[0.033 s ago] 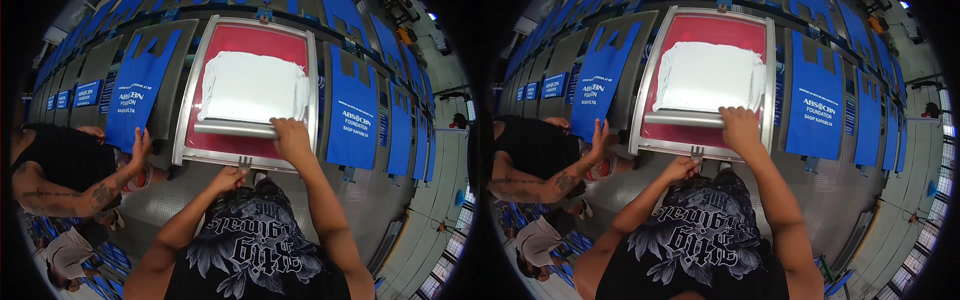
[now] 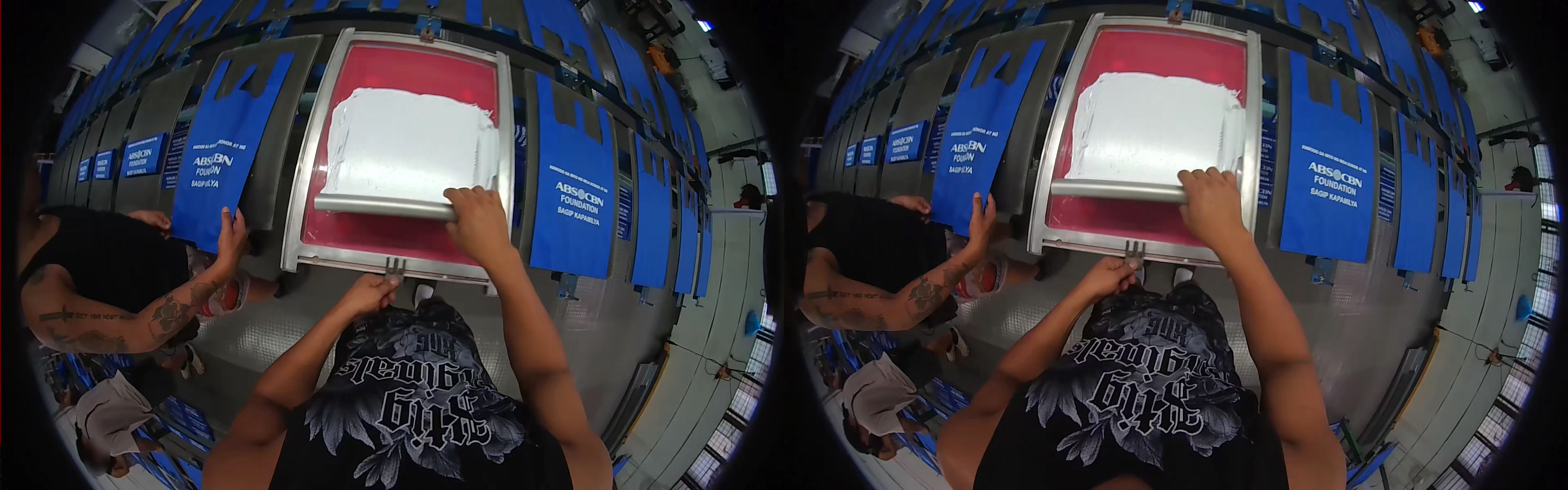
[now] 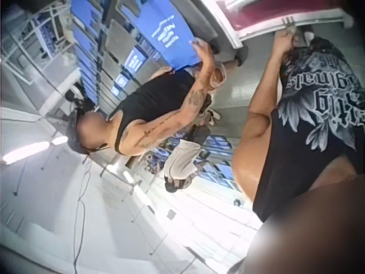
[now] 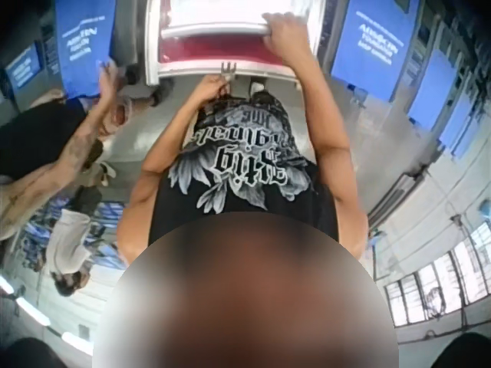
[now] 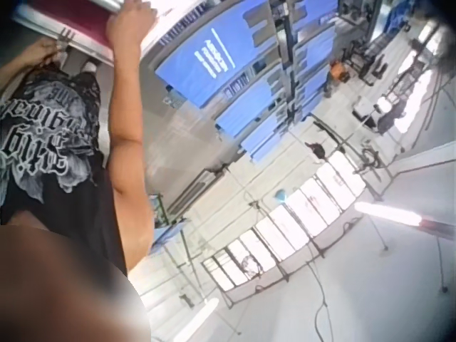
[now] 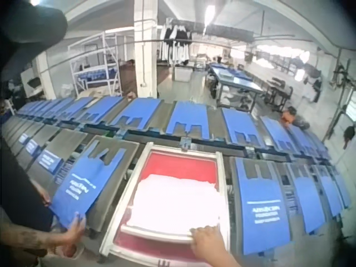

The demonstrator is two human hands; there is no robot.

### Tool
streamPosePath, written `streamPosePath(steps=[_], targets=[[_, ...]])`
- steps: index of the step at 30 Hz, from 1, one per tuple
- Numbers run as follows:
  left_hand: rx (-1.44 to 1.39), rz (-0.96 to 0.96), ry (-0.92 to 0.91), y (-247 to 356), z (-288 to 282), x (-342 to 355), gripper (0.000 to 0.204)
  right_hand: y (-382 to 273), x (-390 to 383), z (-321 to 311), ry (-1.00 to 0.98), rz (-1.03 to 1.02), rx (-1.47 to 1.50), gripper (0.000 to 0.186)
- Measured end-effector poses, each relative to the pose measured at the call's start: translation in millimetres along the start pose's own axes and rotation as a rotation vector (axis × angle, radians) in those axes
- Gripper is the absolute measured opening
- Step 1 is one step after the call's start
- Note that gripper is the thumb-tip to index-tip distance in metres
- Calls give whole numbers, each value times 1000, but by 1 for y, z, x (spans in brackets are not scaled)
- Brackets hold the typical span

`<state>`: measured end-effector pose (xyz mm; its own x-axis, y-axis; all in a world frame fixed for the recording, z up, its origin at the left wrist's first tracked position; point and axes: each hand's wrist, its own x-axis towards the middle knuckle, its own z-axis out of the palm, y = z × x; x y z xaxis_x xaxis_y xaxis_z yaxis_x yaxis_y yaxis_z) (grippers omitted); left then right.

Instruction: Applying white ink to blue fabric using a manual screen printing frame and squeegee.

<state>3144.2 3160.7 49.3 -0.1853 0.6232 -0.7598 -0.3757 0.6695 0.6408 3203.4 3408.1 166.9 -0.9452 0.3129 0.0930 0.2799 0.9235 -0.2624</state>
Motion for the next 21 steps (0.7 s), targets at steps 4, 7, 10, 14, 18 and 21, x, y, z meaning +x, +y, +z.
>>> streamPosePath(steps=[4, 7, 10, 14, 18, 21], targets=[[71, -15, 102, -12, -5, 2, 47, 68, 6, 10, -165, 225, 93, 38], [617, -23, 143, 31, -10, -14, 46, 105, 9, 32, -113, 329, 548, 43], [616, 202, 649, 42, -54, -16, 38, 116, 19, 43, -125, 465, 751, 51], [727, 484, 1121, 77, -154, 9, 33, 125, 29, 68, -61, 520, 1035, 55], [462, 473, 1000, 33, -190, 28, 42, 115, 34, 74, -39, 615, 1049, 54], [391, 486, 910, 84, -139, -4, 47, 138, 5, 34, 39, 665, 1153, 50]])
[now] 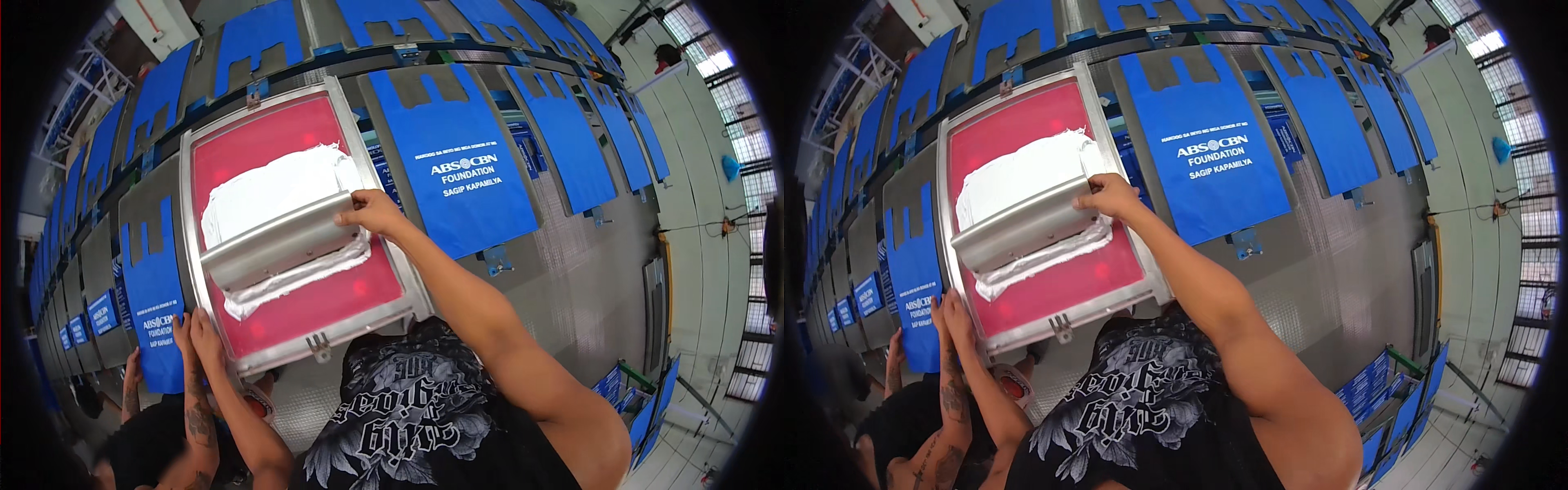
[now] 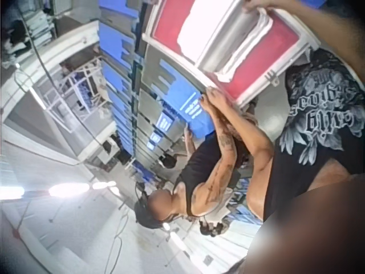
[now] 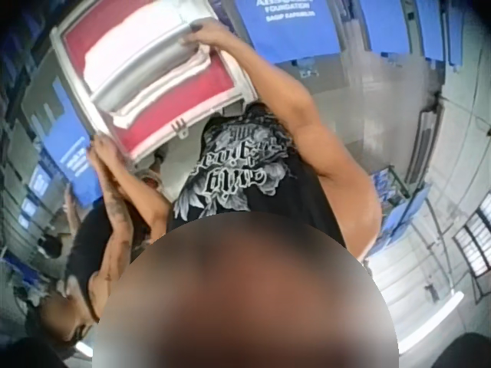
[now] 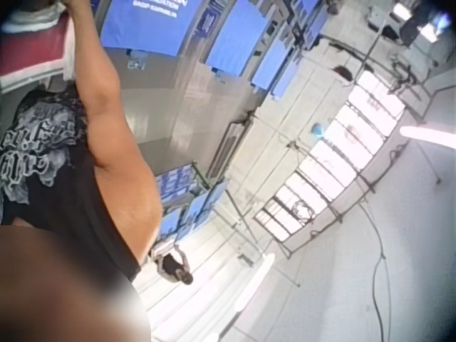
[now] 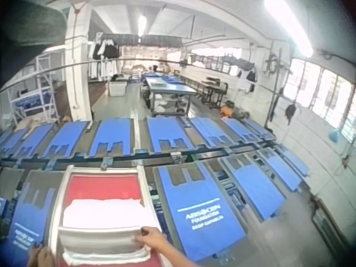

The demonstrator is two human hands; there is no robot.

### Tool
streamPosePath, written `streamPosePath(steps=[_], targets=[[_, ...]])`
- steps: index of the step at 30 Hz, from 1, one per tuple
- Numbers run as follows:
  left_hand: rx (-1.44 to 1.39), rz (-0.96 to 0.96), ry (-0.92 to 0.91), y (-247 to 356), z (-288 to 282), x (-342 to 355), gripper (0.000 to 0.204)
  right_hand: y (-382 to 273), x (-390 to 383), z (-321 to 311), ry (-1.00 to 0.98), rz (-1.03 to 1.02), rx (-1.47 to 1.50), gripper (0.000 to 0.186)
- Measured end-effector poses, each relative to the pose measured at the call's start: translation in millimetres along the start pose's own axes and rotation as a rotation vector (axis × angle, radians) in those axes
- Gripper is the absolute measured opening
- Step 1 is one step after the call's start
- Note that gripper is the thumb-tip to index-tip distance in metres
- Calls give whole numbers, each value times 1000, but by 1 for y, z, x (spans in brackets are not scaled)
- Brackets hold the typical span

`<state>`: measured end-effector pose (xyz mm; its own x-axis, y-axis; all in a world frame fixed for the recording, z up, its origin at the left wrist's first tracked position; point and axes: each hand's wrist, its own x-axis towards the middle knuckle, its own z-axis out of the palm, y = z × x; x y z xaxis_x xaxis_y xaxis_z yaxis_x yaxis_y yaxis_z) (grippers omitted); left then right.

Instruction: Applying white ink to blue fabric using a manual screen printing frame and squeegee.

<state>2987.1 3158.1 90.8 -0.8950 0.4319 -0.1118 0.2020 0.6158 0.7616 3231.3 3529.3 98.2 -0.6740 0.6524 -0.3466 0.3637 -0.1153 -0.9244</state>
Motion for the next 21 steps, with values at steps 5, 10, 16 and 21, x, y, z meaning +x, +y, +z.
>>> streamPosePath(steps=[5, 10, 16, 21], targets=[[-138, 35, -46, 72, 43, -50, 48, -23, -48, -103, 34, -62, 62, 44], [-209, 170, -60, 157, 198, -93, 48, -15, -121, -272, 182, -59, 2, 42], [-414, 134, -321, 275, 351, -179, 43, 33, -200, -457, 396, -63, -20, 45], [-422, 99, -407, 346, 440, -242, 44, 66, -225, -583, 357, 33, 7, 41]])
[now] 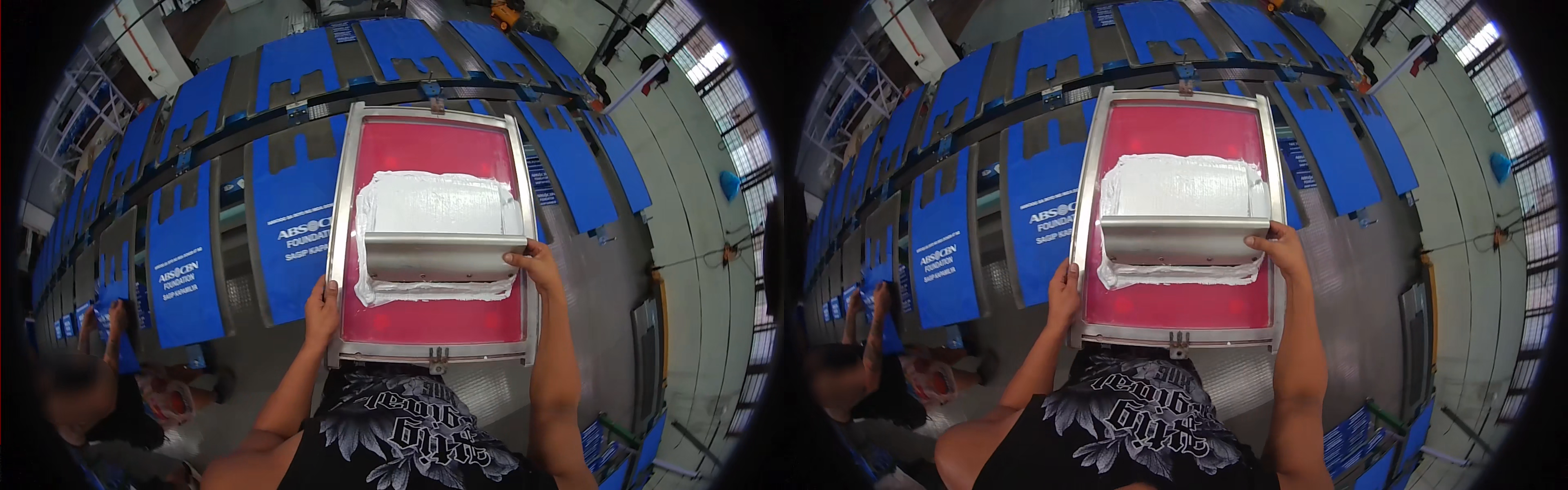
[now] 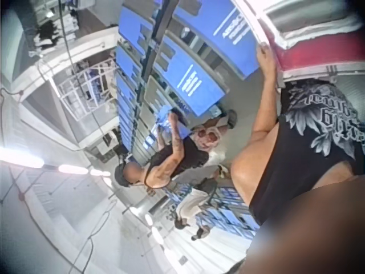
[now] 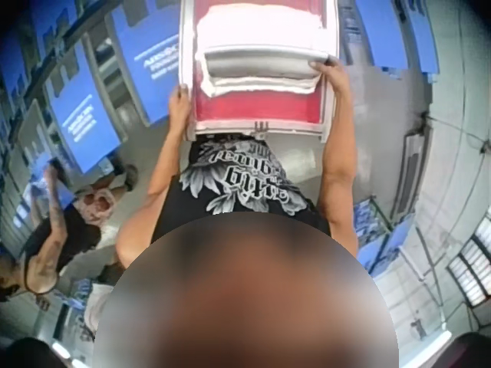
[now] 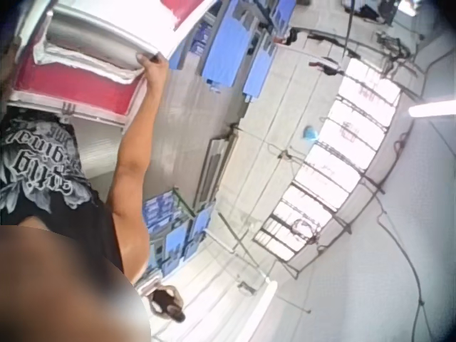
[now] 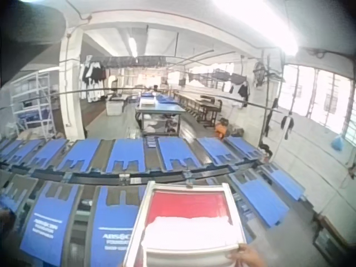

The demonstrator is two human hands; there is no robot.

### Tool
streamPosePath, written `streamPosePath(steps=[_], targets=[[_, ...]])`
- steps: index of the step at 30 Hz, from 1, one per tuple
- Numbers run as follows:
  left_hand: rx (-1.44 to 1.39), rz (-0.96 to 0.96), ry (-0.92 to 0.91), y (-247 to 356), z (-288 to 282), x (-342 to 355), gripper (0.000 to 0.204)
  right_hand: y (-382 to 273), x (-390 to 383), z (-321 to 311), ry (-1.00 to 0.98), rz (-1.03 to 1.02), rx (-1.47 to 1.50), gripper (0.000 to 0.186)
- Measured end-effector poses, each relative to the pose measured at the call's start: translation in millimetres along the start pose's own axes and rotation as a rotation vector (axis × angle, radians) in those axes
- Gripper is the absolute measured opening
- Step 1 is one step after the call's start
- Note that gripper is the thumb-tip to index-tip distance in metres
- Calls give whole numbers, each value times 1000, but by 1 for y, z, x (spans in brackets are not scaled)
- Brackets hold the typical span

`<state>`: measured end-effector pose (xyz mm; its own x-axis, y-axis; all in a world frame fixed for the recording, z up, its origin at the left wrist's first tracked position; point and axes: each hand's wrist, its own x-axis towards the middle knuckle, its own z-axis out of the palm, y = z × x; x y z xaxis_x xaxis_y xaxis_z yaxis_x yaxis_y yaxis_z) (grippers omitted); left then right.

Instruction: Applying white ink to blue fabric using a manual screen printing frame and squeegee.

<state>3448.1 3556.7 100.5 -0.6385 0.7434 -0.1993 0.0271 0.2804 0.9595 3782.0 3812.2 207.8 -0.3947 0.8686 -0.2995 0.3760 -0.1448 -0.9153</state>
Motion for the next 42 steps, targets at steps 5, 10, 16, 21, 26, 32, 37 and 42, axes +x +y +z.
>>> streamPosePath(steps=[5, 10, 16, 21, 26, 32, 37, 42], targets=[[35, 11, 41, 8, 68, 7, 43, 22, 49, -59, -34, 28, 2, 44], [46, 15, 112, 7, 123, 28, 43, 31, 118, -93, -111, 72, -5, 44], [56, -83, 234, 20, 169, 35, 42, 36, 184, -126, -229, 79, -56, 45], [114, -110, 274, 22, 201, 39, 45, 44, 224, -146, -282, 96, -57, 48], [287, -107, 350, 14, 221, 43, 48, 50, 260, -156, -282, 16, -246, 51], [242, -194, 395, 34, 236, 50, 52, 63, 271, -158, -375, -8, -94, 46], [224, -188, 416, 25, 237, 47, 53, 75, 266, -159, -413, 24, -126, 43], [235, -186, 416, 29, 245, 44, 50, 75, 262, -164, -388, 28, -135, 43]])
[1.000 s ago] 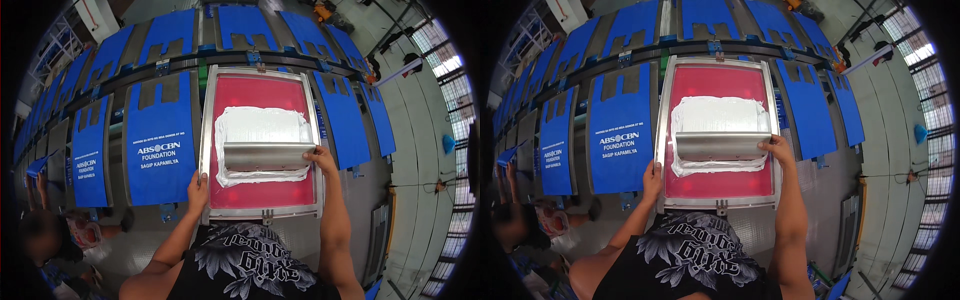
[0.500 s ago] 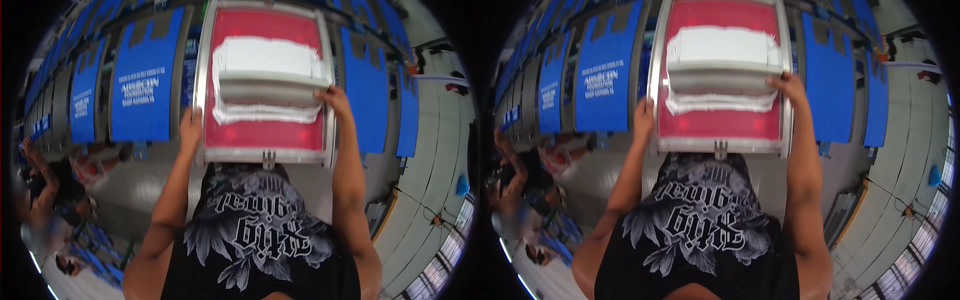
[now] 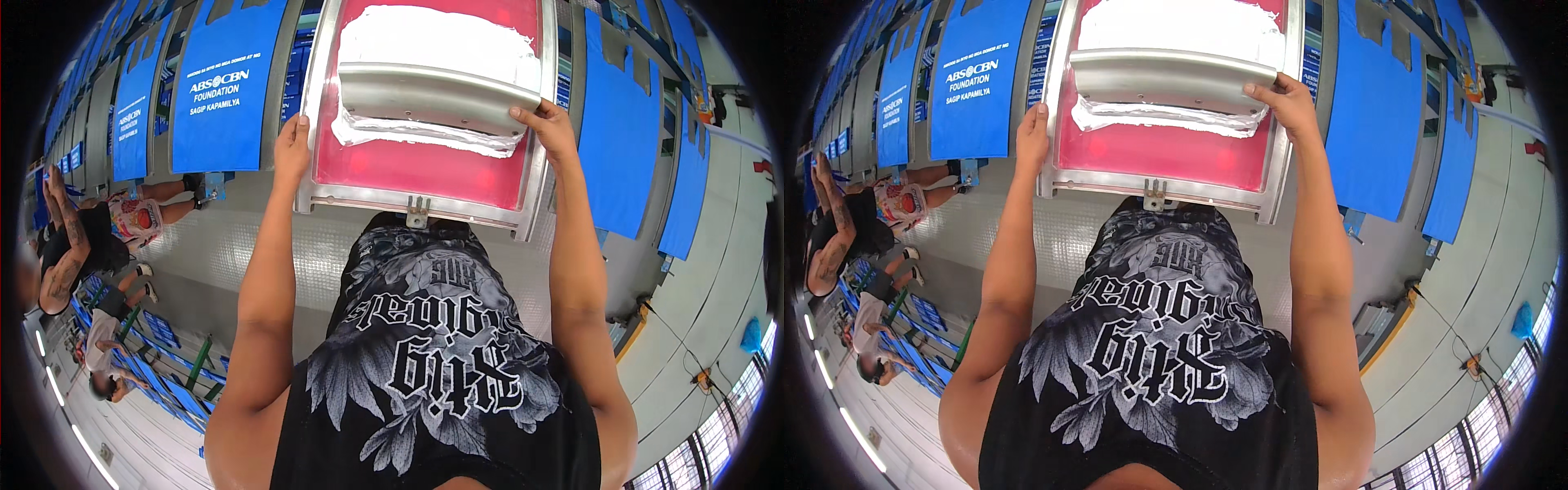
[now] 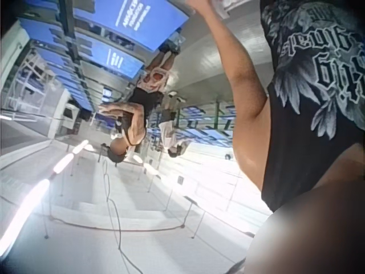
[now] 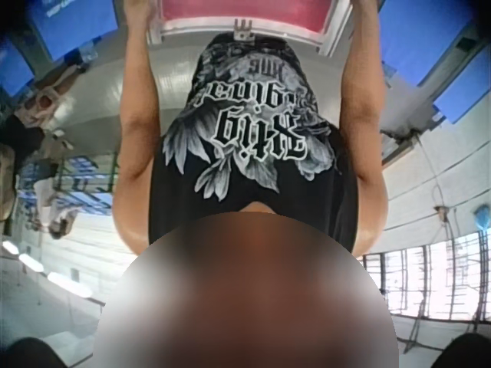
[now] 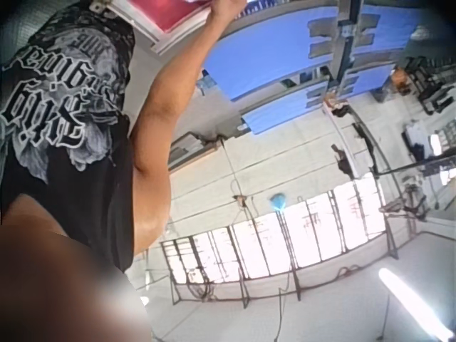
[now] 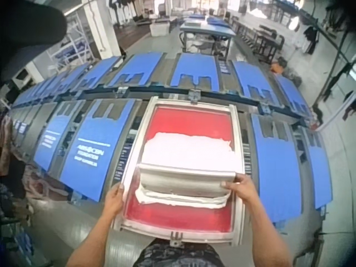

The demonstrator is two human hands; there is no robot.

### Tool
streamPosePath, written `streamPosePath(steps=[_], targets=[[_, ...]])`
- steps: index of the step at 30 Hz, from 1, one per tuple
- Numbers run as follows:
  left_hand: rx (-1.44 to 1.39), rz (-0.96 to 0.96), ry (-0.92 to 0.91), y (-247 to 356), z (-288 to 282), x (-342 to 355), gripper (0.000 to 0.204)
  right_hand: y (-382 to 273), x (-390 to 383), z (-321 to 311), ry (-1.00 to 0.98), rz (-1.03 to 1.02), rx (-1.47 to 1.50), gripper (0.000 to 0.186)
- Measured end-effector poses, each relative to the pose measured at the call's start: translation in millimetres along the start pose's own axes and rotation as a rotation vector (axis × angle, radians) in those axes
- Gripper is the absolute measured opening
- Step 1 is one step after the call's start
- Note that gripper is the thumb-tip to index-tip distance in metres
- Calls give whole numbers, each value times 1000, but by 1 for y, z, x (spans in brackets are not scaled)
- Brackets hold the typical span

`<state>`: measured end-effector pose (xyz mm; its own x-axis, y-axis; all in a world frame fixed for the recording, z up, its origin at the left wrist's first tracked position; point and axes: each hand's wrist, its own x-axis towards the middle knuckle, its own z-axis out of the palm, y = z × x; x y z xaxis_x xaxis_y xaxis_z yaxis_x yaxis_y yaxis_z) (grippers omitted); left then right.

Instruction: Applying white ink to blue fabric using a manual screen printing frame and squeegee.

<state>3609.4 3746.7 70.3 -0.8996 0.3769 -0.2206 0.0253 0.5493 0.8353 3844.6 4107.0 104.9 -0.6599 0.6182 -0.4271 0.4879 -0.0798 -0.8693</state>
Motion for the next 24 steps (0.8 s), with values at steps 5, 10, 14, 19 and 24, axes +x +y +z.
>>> streamPosePath(steps=[5, 10, 14, 19, 24], targets=[[-22, 17, 40, -24, -2, 8, 49, -3, 1, 3, -18, -49, -60, 50], [33, 86, 67, -45, 3, 7, 46, -8, -4, 4, -40, -68, -132, 45], [12, -115, -69, -4, -2, 0, 53, 11, -3, -3, -25, -107, -122, 43], [257, 614, 14, 56, -21, -7, 63, 1, -21, -15, -90, -172, -527, 38], [723, 703, -679, 99, -1, 19, 39, -44, -72, 38, -65, -361, -1003, 35]])
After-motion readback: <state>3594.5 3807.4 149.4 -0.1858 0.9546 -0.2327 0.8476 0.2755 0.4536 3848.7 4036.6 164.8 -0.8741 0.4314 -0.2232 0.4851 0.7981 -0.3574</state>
